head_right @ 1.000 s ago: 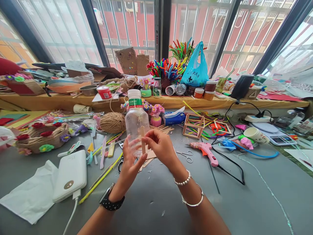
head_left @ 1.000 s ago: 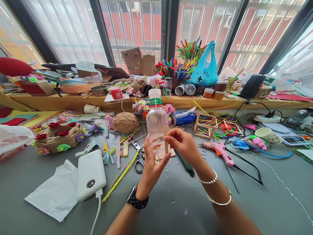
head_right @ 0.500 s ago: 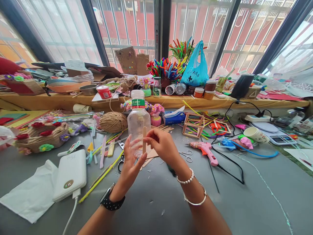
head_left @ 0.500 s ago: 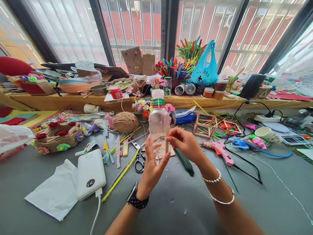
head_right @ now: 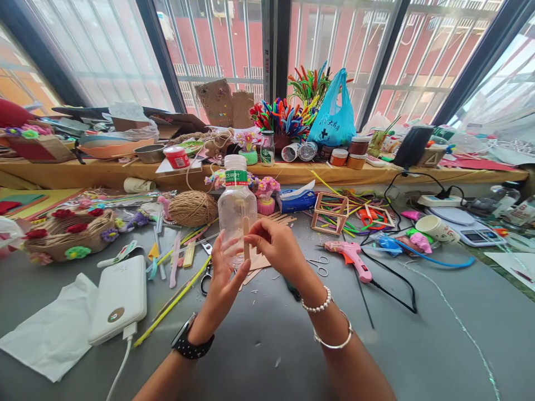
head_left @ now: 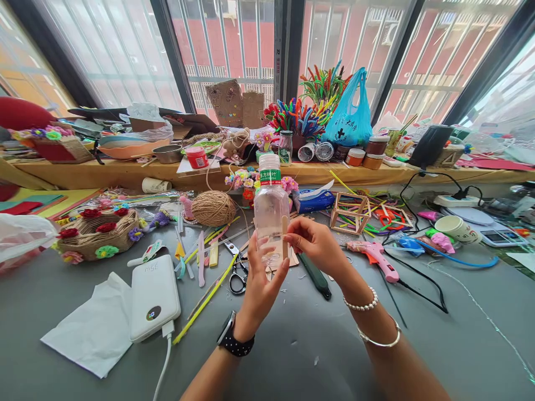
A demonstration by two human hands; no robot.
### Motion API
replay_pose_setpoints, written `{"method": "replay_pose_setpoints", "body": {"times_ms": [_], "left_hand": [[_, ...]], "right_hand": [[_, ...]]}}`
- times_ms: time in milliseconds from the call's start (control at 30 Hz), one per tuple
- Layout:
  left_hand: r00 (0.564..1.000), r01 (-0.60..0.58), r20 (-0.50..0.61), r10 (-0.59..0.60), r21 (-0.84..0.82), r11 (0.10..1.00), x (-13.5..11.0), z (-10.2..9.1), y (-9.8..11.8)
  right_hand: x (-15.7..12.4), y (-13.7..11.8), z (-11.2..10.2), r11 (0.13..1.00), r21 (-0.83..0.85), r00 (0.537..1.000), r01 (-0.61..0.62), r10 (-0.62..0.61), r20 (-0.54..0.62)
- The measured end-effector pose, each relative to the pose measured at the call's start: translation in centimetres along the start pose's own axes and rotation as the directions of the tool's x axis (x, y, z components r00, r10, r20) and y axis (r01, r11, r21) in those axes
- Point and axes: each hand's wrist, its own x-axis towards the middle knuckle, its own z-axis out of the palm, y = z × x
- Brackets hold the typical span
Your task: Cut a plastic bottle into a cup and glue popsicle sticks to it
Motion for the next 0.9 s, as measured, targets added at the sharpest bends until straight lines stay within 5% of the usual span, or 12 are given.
{"method": "replay_pose_setpoints", "body": {"times_ms": [267, 900], "left_hand": [[0.999, -0.04, -0.012, 0.04, 0.013, 0.999, 0.03, 0.08, -0.57], [0.996, -0.061, -0.064, 0.059, -0.03, 0.998, 0.17, 0.43, -0.66]], "right_hand": [[-0.01, -0.29, -0.21, 0.987, -0.157, 0.999, 0.035, -0.037, -0.008], [0.05, -0.26, -0.17, 0.975, -0.202, 0.996, 0.087, -0.091, -0.014]]}}
